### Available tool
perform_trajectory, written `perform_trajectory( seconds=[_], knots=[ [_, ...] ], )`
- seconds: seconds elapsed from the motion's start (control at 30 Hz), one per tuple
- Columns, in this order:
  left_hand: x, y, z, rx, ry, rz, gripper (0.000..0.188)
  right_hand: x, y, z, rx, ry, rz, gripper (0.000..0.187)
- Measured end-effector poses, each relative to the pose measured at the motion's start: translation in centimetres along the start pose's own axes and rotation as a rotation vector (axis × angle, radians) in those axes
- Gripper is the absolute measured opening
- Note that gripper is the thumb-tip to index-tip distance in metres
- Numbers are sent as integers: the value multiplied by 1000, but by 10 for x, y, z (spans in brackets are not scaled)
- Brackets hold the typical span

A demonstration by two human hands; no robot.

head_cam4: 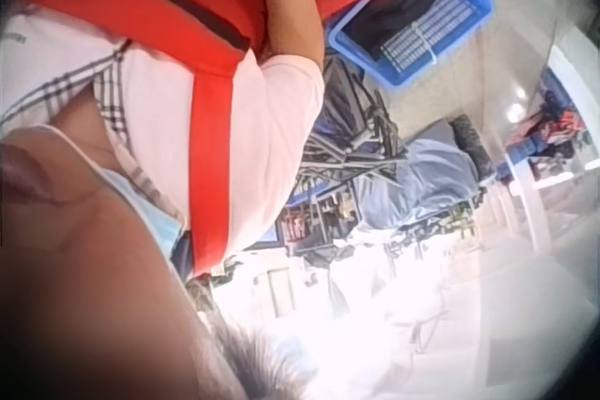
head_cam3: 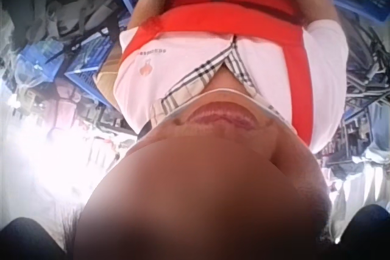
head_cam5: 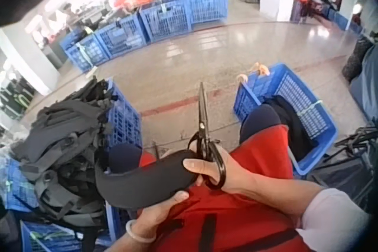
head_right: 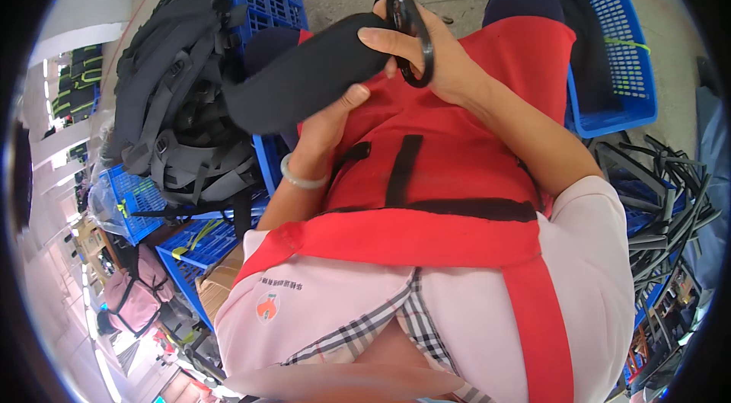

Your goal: The recorder is using scissors to trim excess material or threads from a black backpack strap in a factory setting.

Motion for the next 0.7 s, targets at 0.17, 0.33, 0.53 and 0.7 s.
perform_trajectory(
  seconds=[0.17,0.33,0.53,0.7],
  knots=[
    [-1,1,27,179,215,134,20,0,5,-27,108,-44,-94,44],
    [-27,41,74,-284,455,-116,18,15,-47,-40,-145,-217,-123,45],
    [-20,14,24,98,313,128,13,1,-15,-18,-88,-132,-41,37],
    [-22,23,53,-314,441,37,11,4,-5,-24,-184,-134,-204,35]
  ],
)
Point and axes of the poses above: each hand's wrist, its own x-axis away from the middle knuckle, its own y-axis out of the palm, z = x × y, the point moved 9 cm from there along -x, towards the middle knuckle, and after that the axes turned 8 degrees about y, right-handed, at the moved point
